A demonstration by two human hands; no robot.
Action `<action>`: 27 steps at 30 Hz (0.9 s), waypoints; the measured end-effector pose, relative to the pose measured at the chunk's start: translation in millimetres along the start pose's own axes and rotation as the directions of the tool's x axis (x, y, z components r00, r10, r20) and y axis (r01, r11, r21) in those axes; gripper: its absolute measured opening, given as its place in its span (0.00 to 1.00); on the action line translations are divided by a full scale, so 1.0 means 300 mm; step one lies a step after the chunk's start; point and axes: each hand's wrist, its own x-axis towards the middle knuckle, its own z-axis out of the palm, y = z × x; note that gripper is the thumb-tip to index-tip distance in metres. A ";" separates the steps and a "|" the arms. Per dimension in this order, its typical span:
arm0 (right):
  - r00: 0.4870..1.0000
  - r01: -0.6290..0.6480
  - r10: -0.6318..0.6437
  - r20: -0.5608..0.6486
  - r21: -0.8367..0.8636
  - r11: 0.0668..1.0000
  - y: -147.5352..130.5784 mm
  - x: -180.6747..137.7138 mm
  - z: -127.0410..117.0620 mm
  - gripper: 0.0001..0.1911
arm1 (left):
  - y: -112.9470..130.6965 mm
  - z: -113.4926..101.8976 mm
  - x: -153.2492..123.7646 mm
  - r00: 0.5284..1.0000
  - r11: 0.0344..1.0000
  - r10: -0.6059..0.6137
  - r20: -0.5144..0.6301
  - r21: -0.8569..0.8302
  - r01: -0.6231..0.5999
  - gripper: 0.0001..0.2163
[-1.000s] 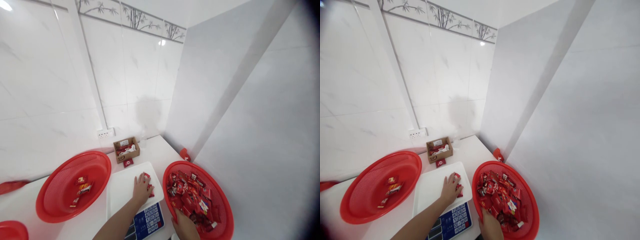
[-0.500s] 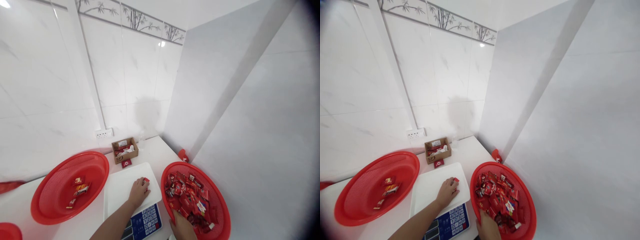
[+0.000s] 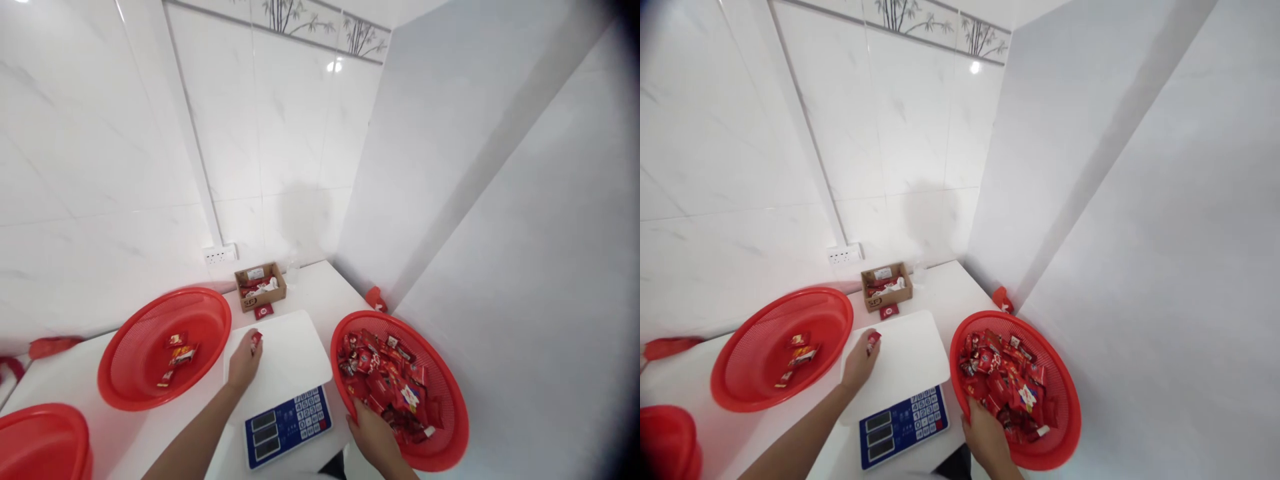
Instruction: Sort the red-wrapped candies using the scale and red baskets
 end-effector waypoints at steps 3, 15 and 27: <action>0.999 -0.013 0.013 0.044 0.004 1.000 -0.002 0.005 -0.010 0.26 | -0.102 -0.131 0.037 0.985 0.991 -0.132 -0.111 0.012 0.134 0.20; 0.974 -0.119 0.009 0.225 0.481 0.869 0.045 0.073 -0.091 0.34 | -0.225 -0.203 -0.052 0.966 0.988 -0.077 -0.246 0.113 0.107 0.32; 0.983 -0.150 0.176 -0.044 0.352 0.924 0.056 0.279 -0.016 0.25 | 0.102 -0.046 -0.234 0.988 0.990 -0.034 0.148 -0.133 0.054 0.27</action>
